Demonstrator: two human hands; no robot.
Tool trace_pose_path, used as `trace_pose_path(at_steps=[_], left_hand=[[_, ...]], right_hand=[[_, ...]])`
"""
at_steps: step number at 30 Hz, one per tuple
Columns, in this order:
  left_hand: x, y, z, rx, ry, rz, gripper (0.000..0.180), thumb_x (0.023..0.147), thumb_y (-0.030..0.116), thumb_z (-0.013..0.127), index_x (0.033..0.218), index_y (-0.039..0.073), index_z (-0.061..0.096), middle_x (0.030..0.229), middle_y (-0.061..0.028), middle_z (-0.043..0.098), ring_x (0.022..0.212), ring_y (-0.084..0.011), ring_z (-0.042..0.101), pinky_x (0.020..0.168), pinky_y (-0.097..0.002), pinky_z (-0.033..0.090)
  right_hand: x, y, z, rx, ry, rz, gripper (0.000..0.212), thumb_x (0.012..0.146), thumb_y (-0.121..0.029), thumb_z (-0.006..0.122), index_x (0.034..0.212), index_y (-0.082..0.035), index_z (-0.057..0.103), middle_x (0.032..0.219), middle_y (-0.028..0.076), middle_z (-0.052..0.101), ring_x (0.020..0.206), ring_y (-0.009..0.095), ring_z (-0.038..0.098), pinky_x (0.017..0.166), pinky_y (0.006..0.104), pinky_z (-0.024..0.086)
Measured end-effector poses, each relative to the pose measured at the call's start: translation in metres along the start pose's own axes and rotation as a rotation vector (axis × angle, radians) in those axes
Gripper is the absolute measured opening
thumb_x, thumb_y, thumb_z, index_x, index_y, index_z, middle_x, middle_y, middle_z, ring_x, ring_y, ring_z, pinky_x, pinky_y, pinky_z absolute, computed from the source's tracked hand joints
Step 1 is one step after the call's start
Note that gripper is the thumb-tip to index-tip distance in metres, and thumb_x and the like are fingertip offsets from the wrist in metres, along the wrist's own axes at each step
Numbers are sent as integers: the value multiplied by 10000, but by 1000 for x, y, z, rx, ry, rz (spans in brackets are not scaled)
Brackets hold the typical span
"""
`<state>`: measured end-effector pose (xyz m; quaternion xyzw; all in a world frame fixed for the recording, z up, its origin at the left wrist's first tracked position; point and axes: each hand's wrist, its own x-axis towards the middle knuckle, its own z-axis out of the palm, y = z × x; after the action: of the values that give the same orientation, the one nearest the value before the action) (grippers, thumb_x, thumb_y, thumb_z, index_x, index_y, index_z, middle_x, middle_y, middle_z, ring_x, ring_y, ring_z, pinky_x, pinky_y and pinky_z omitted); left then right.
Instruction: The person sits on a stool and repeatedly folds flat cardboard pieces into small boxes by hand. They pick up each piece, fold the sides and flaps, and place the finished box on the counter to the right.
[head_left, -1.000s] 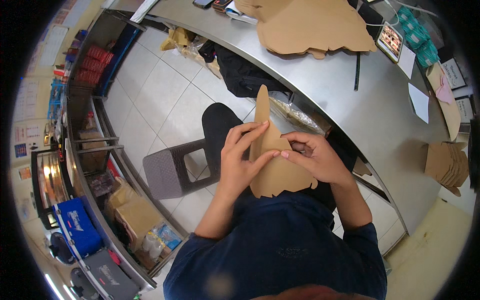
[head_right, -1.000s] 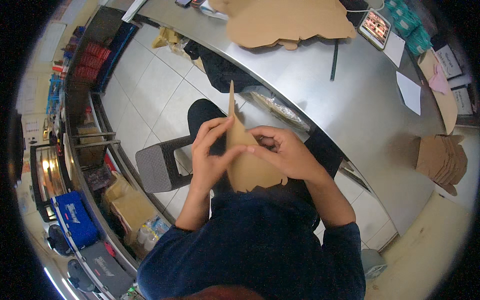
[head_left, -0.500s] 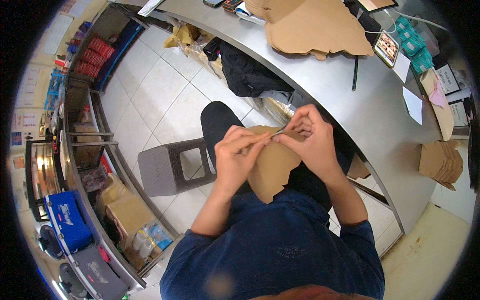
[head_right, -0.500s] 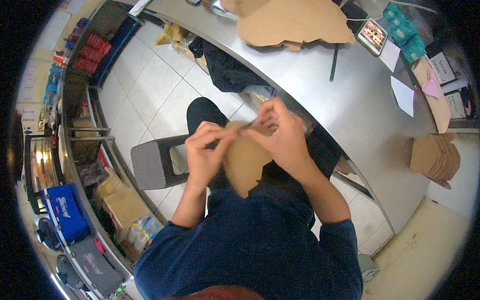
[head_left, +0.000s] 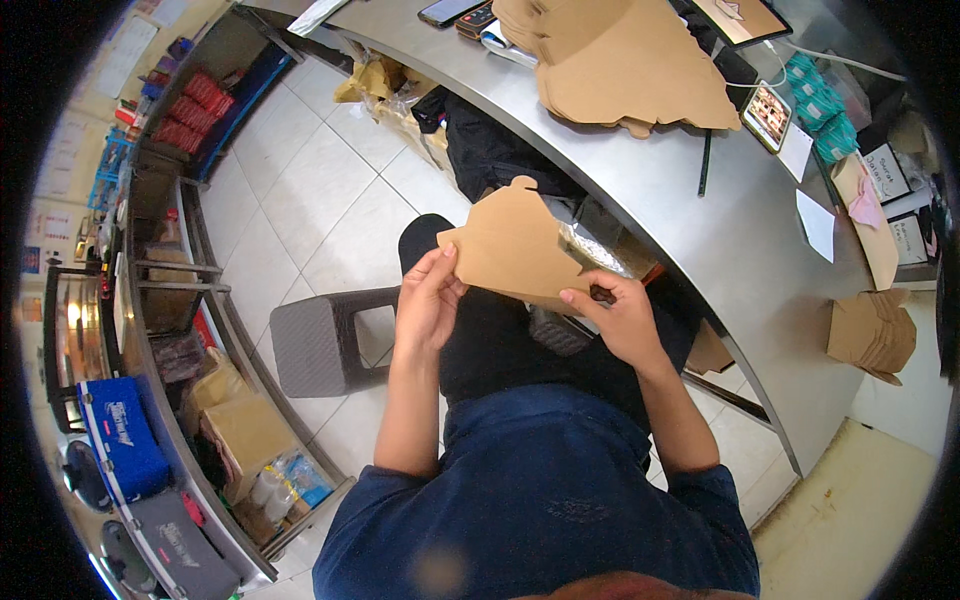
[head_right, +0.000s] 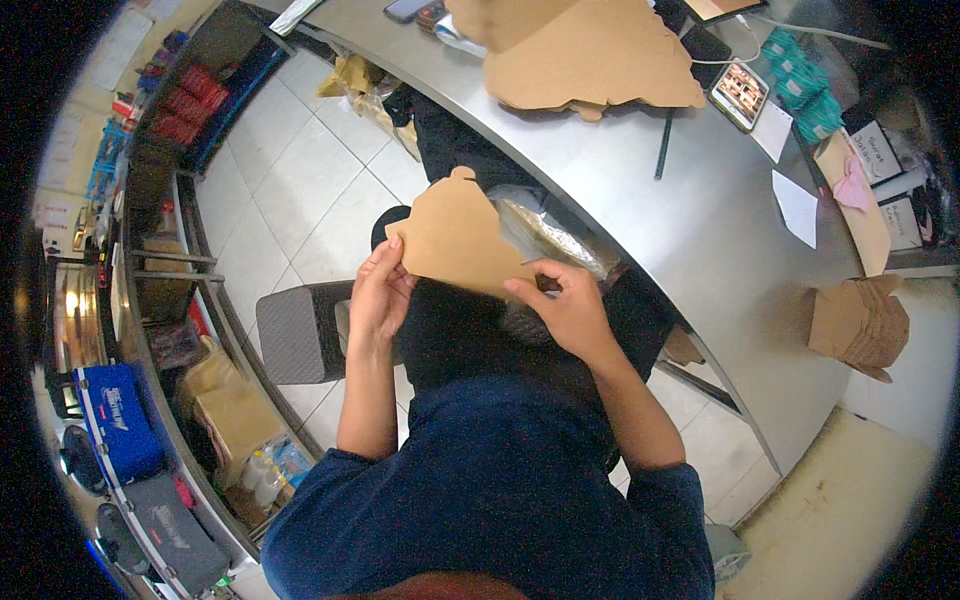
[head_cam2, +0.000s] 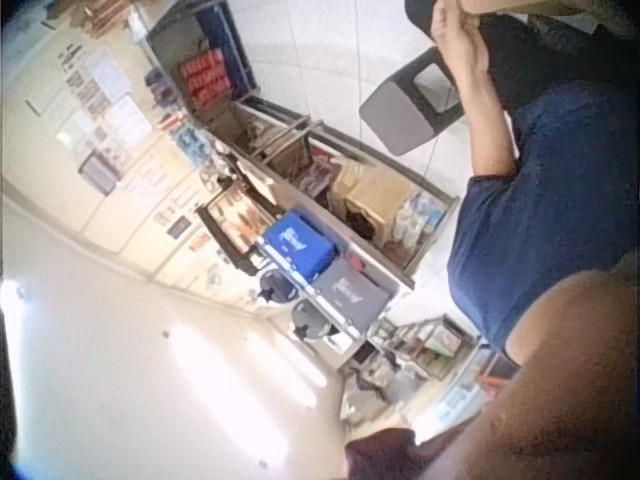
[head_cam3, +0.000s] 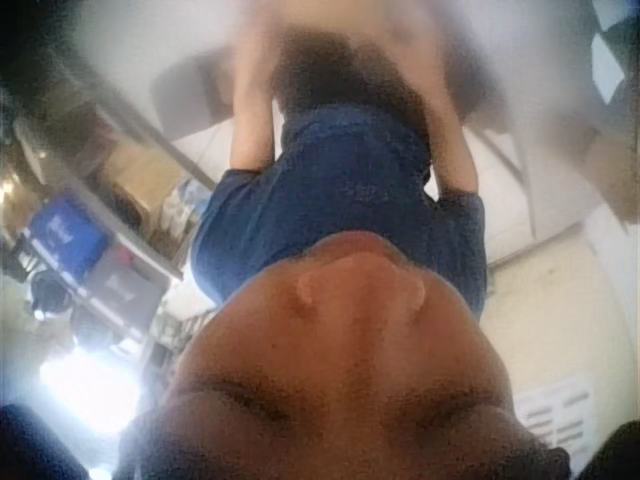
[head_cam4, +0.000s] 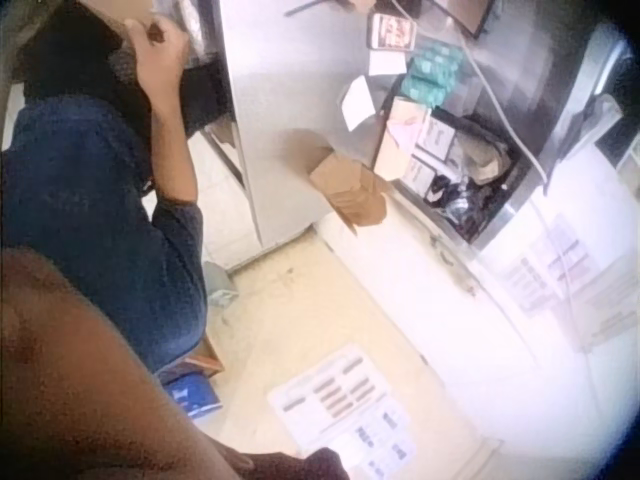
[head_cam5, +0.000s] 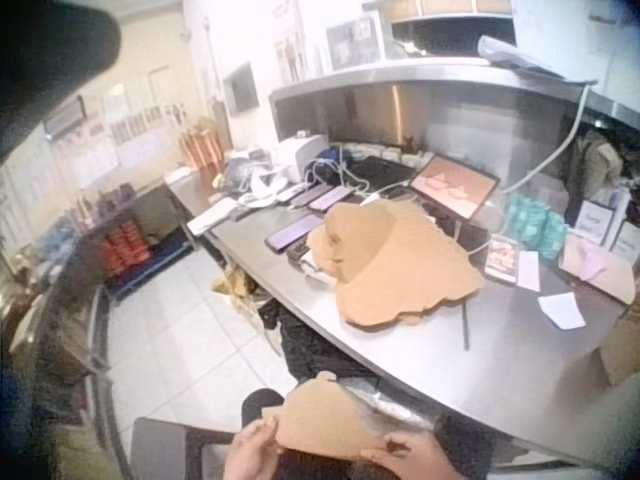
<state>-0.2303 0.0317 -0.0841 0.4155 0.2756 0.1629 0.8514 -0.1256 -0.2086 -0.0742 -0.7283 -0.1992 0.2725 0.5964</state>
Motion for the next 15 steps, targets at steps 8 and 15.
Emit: trace_pose_path(at_steps=[8, 15], left_hand=[[-12, -40, 10, 1169, 106, 622, 574, 809, 97, 841, 1344, 96, 634, 1260, -115, 645, 1141, -244, 611, 858, -357, 523], [-29, -56, 18, 1188, -396, 612, 450, 785, 99, 840, 1215, 46, 720, 1087, -134, 670, 1027, -307, 629, 906, -402, 514]], right_hand=[[-5, 19, 3, -359, 8, -154, 217, 970, -160, 626, 1099, -6, 708, 1051, 189, 689, 1015, 385, 662, 901, 437, 521], [-6, 5, 2, -324, -175, -189, 215, 928, -187, 693, 1061, -18, 706, 991, 156, 704, 958, 325, 695, 870, 418, 539]])
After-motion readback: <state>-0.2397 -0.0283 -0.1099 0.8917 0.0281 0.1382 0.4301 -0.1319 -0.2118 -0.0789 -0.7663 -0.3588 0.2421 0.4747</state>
